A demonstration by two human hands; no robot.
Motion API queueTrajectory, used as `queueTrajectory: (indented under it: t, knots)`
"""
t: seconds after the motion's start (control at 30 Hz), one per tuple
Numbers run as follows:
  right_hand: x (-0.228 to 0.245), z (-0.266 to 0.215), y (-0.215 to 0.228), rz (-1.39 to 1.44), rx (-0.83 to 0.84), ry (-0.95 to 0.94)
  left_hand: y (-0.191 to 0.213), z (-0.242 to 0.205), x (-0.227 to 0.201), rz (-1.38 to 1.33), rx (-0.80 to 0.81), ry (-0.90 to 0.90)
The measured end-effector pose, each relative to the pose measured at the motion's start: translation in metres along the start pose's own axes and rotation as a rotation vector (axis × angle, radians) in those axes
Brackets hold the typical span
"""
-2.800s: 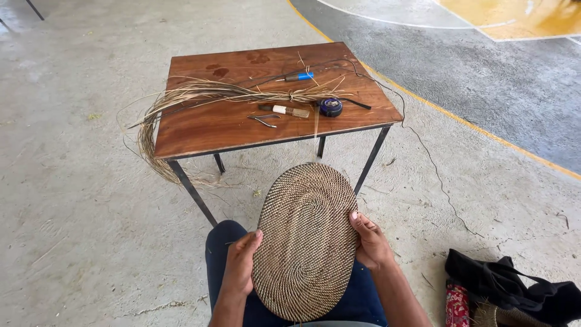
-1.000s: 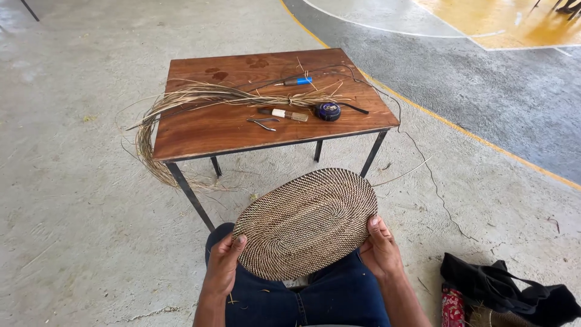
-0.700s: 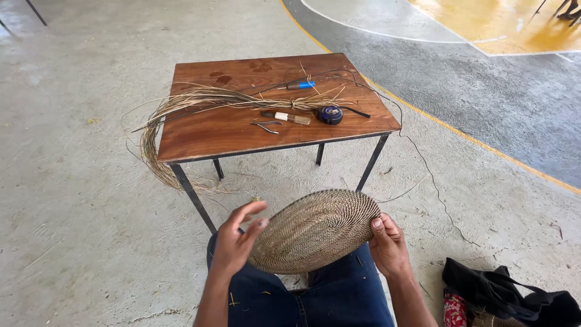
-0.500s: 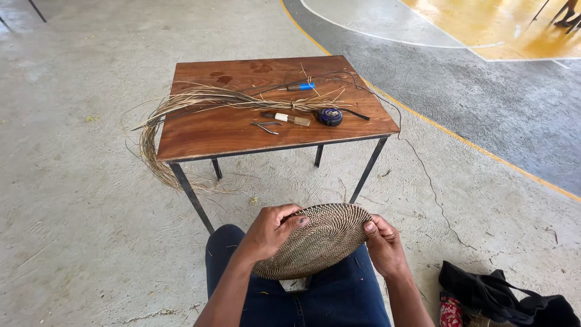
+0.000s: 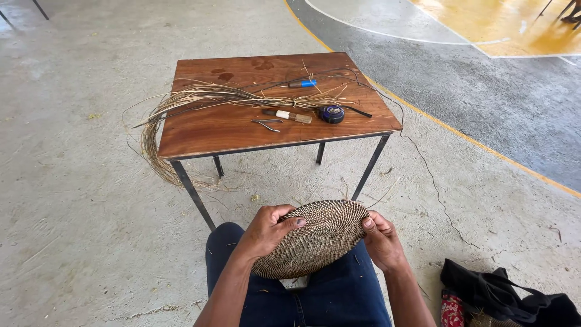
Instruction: The recorder is weaving a flat oval basket-like object using long fibers, measuring it with a tape measure, and refining the edges with pliers.
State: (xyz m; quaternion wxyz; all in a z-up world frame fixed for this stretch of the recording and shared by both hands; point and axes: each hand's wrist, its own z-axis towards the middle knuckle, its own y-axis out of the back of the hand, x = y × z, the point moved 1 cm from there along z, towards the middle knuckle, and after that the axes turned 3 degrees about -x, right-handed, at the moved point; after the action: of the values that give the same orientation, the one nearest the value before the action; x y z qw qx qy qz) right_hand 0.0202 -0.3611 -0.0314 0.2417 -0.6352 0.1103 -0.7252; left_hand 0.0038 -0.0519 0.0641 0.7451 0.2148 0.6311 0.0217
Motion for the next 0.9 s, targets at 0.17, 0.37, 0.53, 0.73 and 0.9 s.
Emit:
queueTrajectory:
  t: [0.17,0.37,0.53,0.73,0.9]
  knots:
    - [-0.001,-0.002,0.006,0.042,0.037,-0.013,-0.003,0.002,0.005,-0.081,0.012,-0.027]
    - [-0.003,-0.003,0.006,0.046,0.035,0.007,-0.002,-0.003,-0.015,0.025,0.016,0.004]
    - [-0.006,-0.002,0.005,0.044,0.040,0.051,-0.002,-0.005,-0.032,0.110,0.025,0.003]
    - [-0.021,-0.004,0.016,-0.203,-0.011,0.125,-0.014,-0.002,-0.029,0.178,-0.066,-0.166]
    - [0.012,-0.019,-0.021,-0.498,-0.046,0.075,-0.025,-0.022,-0.017,0.054,-0.202,-0.294]
